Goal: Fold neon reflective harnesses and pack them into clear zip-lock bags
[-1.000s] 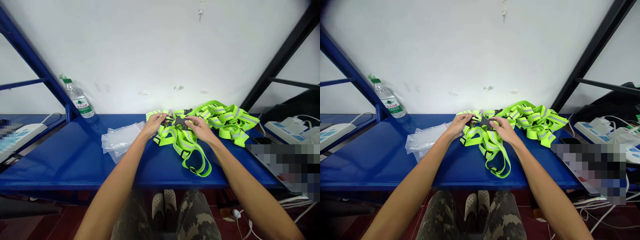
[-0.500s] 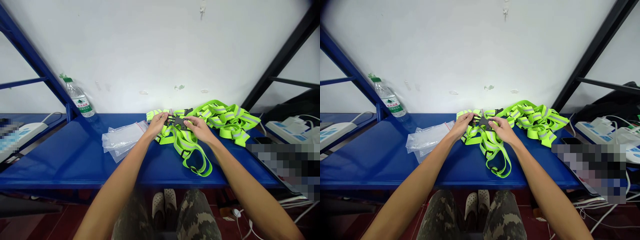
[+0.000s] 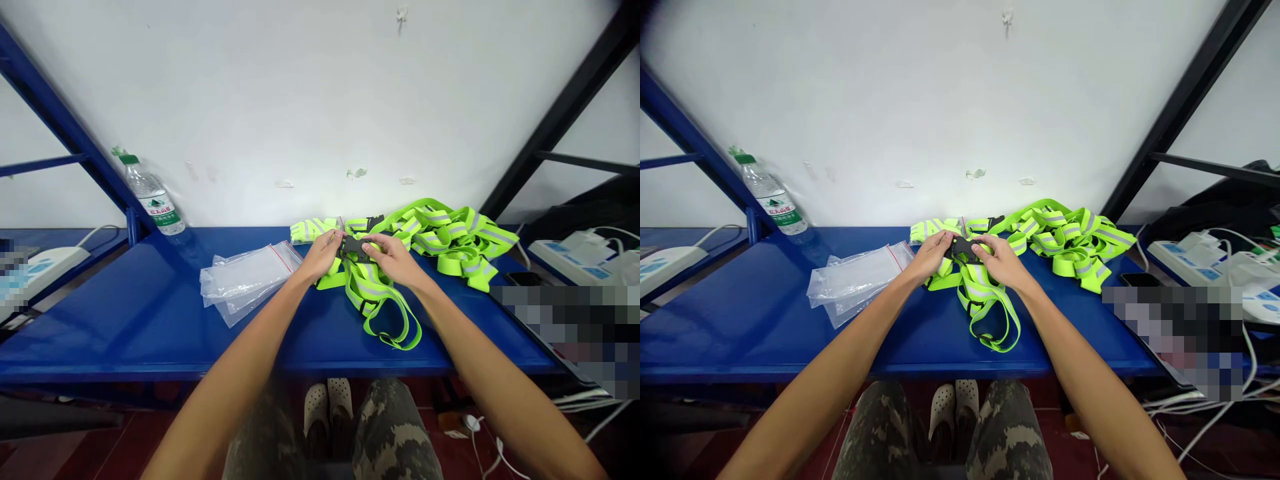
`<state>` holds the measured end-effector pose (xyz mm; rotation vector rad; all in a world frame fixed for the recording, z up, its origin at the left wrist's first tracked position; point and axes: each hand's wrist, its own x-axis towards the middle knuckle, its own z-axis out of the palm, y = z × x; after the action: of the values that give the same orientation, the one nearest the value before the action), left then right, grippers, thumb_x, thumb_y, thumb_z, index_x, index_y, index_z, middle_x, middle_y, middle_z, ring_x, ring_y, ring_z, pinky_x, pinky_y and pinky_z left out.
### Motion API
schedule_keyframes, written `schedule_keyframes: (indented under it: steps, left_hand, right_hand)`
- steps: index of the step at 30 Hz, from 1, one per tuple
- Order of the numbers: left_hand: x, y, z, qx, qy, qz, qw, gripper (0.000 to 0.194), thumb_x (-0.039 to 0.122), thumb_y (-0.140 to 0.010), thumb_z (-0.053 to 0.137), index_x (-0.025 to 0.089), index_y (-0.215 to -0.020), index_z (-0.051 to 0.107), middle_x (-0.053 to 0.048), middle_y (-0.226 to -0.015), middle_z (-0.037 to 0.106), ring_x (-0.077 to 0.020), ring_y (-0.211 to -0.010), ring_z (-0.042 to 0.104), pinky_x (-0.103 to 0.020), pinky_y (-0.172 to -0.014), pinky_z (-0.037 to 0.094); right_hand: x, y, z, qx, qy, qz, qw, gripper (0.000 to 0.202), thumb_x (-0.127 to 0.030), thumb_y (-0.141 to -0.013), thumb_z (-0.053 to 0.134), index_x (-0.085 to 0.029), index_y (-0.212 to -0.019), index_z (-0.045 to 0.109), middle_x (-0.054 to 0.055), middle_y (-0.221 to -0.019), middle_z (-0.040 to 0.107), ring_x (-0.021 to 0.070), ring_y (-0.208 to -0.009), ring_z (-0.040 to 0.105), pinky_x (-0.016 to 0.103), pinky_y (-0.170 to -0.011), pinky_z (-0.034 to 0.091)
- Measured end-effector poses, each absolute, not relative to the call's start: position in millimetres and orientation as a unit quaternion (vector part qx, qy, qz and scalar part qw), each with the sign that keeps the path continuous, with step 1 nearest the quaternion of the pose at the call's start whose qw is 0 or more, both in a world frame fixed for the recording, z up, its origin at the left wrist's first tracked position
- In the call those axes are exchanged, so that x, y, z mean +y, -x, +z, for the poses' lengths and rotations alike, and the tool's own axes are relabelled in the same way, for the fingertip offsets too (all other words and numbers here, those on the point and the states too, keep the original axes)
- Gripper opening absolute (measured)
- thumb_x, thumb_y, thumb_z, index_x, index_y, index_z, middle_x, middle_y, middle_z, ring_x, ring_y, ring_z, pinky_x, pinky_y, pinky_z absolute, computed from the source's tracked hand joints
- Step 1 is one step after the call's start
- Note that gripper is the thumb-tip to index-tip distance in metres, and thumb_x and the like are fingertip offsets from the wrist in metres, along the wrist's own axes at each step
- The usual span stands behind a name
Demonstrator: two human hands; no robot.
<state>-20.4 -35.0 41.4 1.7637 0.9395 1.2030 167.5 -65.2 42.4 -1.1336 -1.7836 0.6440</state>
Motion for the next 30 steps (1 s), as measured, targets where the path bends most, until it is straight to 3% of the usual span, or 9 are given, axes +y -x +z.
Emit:
schedule_keyframes:
  steps: [5, 8, 10, 12, 14, 16, 21, 23, 30]
  left_hand:
    - [-39, 18, 42, 0.366, -0.702, 0.458, 0.403, 0.039, 0.045, -0.095, 0.044, 0.015, -0.095, 0.069, -0.005, -0.094, 0.067, -0.0187, -0.092, 0.057, -0.028, -0.087, 0.043]
    - [-43, 31, 56, 0.346, -0.730, 0.399, 0.433, 0.036, 0.047, -0.088, 0.056, 0.016, -0.099, 0.072, -0.007, -0.105, 0.069, -0.0211, -0.099, 0.060, -0.030, -0.090, 0.044]
    - [-45, 44, 69, 0.335, -0.760, 0.334, 0.445, 0.036, 0.043, -0.077, 0.071, 0.019, -0.104, 0.072, -0.009, -0.112, 0.069, -0.0233, -0.105, 0.061, -0.031, -0.090, 0.044]
    - [-45, 55, 82, 0.334, -0.798, 0.270, 0.422, 0.049, 0.034, -0.062, 0.082, 0.022, -0.109, 0.072, -0.009, -0.117, 0.068, -0.0257, -0.108, 0.061, -0.032, -0.092, 0.044]
    - [-42, 62, 93, 0.345, -0.832, 0.217, 0.376, 0.062, 0.025, -0.048, 0.087, 0.023, -0.109, 0.073, -0.008, -0.116, 0.069, -0.0280, -0.107, 0.061, -0.032, -0.092, 0.043]
    - [-38, 67, 102, 0.362, -0.852, 0.197, 0.322, 0.062, 0.015, -0.041, 0.085, 0.023, -0.101, 0.075, -0.007, -0.110, 0.071, -0.0288, -0.103, 0.062, -0.031, -0.090, 0.043]
    - [-26, 85, 116, 0.417, -0.860, 0.241, 0.171, 0.027, 0.016, -0.053, 0.068, 0.018, -0.080, 0.075, -0.003, -0.074, 0.069, -0.0211, -0.073, 0.059, -0.027, -0.071, 0.042]
    - [-24, 94, 122, 0.421, -0.850, 0.286, 0.140, 0.023, 0.019, -0.059, 0.062, 0.016, -0.078, 0.074, -0.002, -0.070, 0.067, -0.0176, -0.067, 0.056, -0.026, -0.066, 0.040]
    - [-24, 81, 152, 0.399, -0.667, 0.555, 0.297, 0.016, 0.026, -0.065, 0.064, 0.014, -0.075, 0.063, 0.000, -0.060, 0.057, -0.0136, -0.057, 0.056, -0.024, -0.055, 0.041]
  right_hand:
    - [-66, -165, 42, -0.729, 0.465, 0.238, 0.443, 0.037, -0.044, -0.086, 0.055, -0.016, -0.106, 0.070, 0.008, -0.095, 0.072, 0.0221, -0.077, 0.062, 0.036, -0.069, 0.049]
    - [-68, -169, 49, -0.731, 0.455, 0.245, 0.445, 0.034, -0.044, -0.084, 0.060, -0.017, -0.101, 0.072, 0.009, -0.097, 0.073, 0.0234, -0.084, 0.065, 0.037, -0.076, 0.051]
    - [-70, -174, 57, -0.734, 0.456, 0.230, 0.447, 0.030, -0.044, -0.081, 0.065, -0.018, -0.093, 0.074, 0.008, -0.093, 0.074, 0.0235, -0.086, 0.066, 0.037, -0.078, 0.051]
    - [-73, -181, 68, -0.740, 0.469, 0.211, 0.434, 0.029, -0.045, -0.077, 0.069, -0.018, -0.088, 0.075, 0.007, -0.088, 0.074, 0.0225, -0.081, 0.066, 0.035, -0.074, 0.051]
    - [-76, -189, 79, -0.748, 0.487, 0.200, 0.405, 0.033, -0.048, -0.075, 0.071, -0.018, -0.088, 0.075, 0.006, -0.078, 0.072, 0.0207, -0.071, 0.064, 0.034, -0.067, 0.049]
    - [-79, -198, 91, -0.757, 0.504, 0.180, 0.374, 0.037, -0.052, -0.074, 0.072, -0.018, -0.088, 0.075, 0.004, -0.068, 0.067, 0.0188, -0.063, 0.060, 0.033, -0.060, 0.045]
    - [-91, -223, 123, -0.755, 0.549, 0.124, 0.337, 0.041, -0.058, -0.065, 0.079, -0.020, -0.081, 0.075, 0.005, -0.068, 0.066, 0.0191, -0.062, 0.057, 0.033, -0.057, 0.041]
    - [-95, -235, 134, -0.752, 0.562, 0.147, 0.311, 0.043, -0.059, -0.063, 0.081, -0.020, -0.081, 0.075, 0.005, -0.067, 0.066, 0.0182, -0.059, 0.055, 0.032, -0.053, 0.039]
    - [-94, -268, 154, -0.751, 0.560, 0.163, 0.310, 0.042, -0.057, -0.065, 0.080, -0.018, -0.079, 0.072, 0.005, -0.069, 0.065, 0.0177, -0.060, 0.056, 0.031, -0.052, 0.040]
